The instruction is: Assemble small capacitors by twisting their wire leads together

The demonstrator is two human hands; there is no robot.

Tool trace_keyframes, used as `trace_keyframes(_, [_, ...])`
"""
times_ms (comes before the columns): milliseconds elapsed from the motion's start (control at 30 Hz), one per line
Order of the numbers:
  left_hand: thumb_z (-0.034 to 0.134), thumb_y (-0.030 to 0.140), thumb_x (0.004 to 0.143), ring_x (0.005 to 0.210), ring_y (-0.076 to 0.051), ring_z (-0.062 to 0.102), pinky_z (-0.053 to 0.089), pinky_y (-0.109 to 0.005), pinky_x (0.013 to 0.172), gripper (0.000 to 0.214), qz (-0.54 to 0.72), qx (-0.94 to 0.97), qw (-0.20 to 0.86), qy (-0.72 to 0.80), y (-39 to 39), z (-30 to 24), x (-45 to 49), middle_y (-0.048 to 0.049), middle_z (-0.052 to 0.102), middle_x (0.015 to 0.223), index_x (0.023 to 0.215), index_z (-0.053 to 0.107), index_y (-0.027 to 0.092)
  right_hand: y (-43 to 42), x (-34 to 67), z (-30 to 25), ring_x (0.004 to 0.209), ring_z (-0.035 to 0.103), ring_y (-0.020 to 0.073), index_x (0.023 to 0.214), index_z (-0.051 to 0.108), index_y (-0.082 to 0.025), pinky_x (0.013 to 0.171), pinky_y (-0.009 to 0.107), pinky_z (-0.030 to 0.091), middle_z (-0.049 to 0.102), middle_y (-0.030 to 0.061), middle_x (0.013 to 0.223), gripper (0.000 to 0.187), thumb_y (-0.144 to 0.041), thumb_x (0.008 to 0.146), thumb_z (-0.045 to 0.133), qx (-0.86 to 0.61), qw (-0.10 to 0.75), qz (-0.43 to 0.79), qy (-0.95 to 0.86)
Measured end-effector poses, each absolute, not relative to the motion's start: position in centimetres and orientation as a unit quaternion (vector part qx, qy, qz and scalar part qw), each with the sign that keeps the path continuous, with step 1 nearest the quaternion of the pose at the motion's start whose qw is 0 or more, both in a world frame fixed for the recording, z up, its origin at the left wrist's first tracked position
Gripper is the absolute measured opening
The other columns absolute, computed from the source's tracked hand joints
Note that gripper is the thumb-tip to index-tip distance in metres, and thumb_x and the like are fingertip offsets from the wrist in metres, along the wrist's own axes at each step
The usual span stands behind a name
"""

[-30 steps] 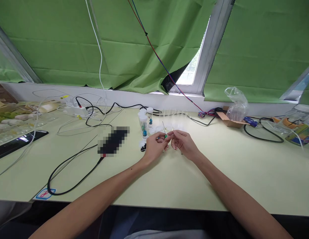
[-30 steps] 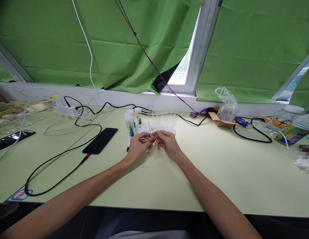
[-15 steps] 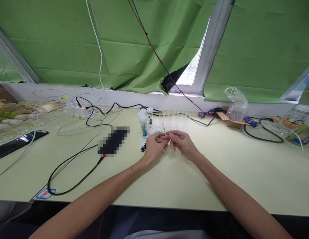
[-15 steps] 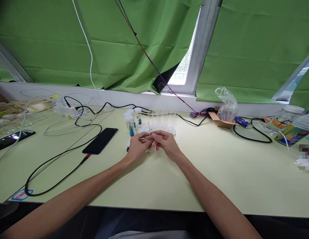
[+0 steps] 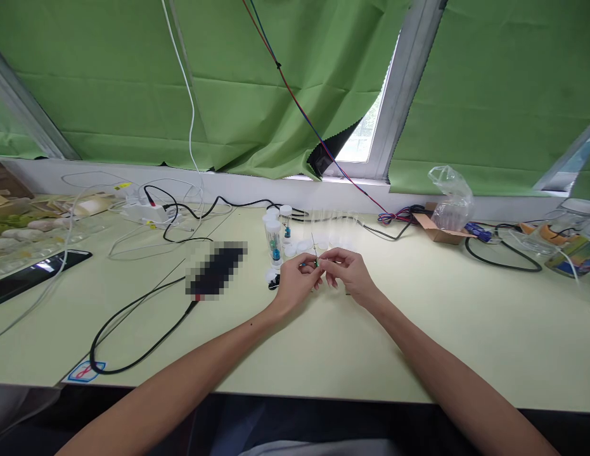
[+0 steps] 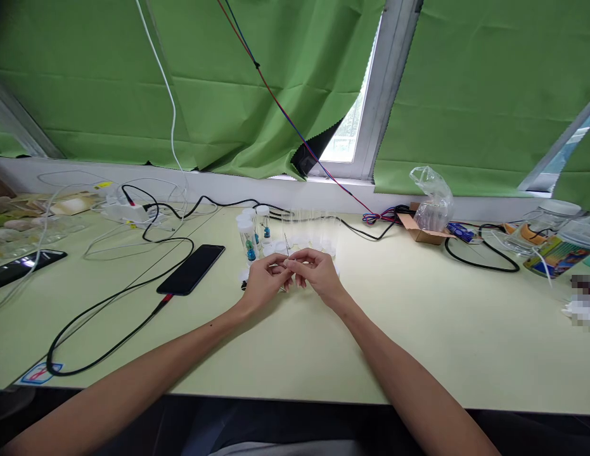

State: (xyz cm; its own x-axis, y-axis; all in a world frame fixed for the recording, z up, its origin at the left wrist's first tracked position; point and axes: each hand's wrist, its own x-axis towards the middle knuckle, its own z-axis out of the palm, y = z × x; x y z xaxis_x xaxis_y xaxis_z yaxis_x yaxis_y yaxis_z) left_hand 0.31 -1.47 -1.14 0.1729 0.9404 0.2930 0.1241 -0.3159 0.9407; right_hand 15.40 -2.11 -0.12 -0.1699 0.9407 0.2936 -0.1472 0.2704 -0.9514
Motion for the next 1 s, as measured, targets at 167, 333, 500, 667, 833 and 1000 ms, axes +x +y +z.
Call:
trace_keyframes(167, [0.067, 0.044, 0.079, 0.047, -0.012, 0.054, 0.041, -0.024, 0.048, 0.028, 0.487, 0.655, 0.397, 0.420, -1.61, -1.22, 0.38, 0.0012, 0.058, 0.055, 0.082, 0.064, 0.016, -2.38, 15.20, 0.28, 0.042, 0.049, 0.0097, 0.073, 0.065, -0.017, 0.041, 0.025, 0.038, 0.058, -0.0022, 0.055, 0.032, -0.046, 0.071, 0.078, -0.365, 0.560, 0.465, -0.580])
trace_keyframes(333, [0.067, 0.043, 0.078, 0.047, -0.012, 0.055, 0.041, -0.024, 0.048, 0.028, 0.480, 0.665, 0.386, 0.422, -1.71, -1.25, 0.37, 0.0012, 0.059, 0.057, 0.084, 0.065, 0.016, -2.34, 15.23, 0.11, 0.043, 0.050, 0.0098, 0.068, 0.061, -0.017, 0.040, 0.025, 0.038, 0.059, -0.0008, 0.056, 0.037, -0.051, 0.075, 0.074, -0.366, 0.567, 0.459, -0.578])
trace_keyframes(500, [0.067, 0.043, 0.079, 0.047, -0.013, 0.055, 0.041, -0.025, 0.049, 0.028, 0.480, 0.670, 0.383, 0.418, -1.74, -1.27, 0.32, 0.0009, 0.059, 0.057, 0.083, 0.063, 0.016, -2.25, 15.27, -0.11, 0.042, 0.050, 0.0096, 0.065, 0.058, -0.018, 0.040, 0.025, 0.038, 0.060, 0.0002, 0.058, 0.040, -0.054, 0.077, 0.071, -0.361, 0.567, 0.461, -0.579])
trace_keyframes(667, [0.067, 0.044, 0.078, 0.046, -0.012, 0.055, 0.041, -0.024, 0.048, 0.028, 0.484, 0.669, 0.378, 0.419, -1.76, -1.25, 0.34, 0.0015, 0.058, 0.056, 0.082, 0.063, 0.017, -2.31, 15.25, -0.12, 0.042, 0.050, 0.0098, 0.064, 0.058, -0.018, 0.039, 0.025, 0.037, 0.060, 0.0009, 0.058, 0.042, -0.056, 0.079, 0.068, -0.364, 0.570, 0.456, -0.579])
trace_keyframes(833, [0.067, 0.044, 0.078, 0.047, -0.012, 0.056, 0.042, -0.025, 0.049, 0.028, 0.485, 0.673, 0.366, 0.422, -1.74, -1.26, 0.33, 0.0015, 0.059, 0.056, 0.082, 0.063, 0.016, -2.37, 15.24, -0.10, 0.042, 0.051, 0.0097, 0.064, 0.058, -0.018, 0.039, 0.025, 0.037, 0.060, 0.0013, 0.059, 0.040, -0.052, 0.082, 0.067, -0.359, 0.578, 0.445, -0.582])
trace_keyframes(1000, [0.068, 0.043, 0.078, 0.047, -0.013, 0.056, 0.043, -0.025, 0.050, 0.028, 0.486, 0.672, 0.361, 0.426, -1.66, -1.19, 0.27, 0.0015, 0.059, 0.056, 0.083, 0.062, 0.016, -2.39, 15.15, -0.09, 0.041, 0.050, 0.0097, 0.064, 0.058, -0.018, 0.039, 0.025, 0.036, 0.060, 0.0015, 0.059, 0.041, -0.054, 0.082, 0.065, -0.363, 0.588, 0.428, -0.583])
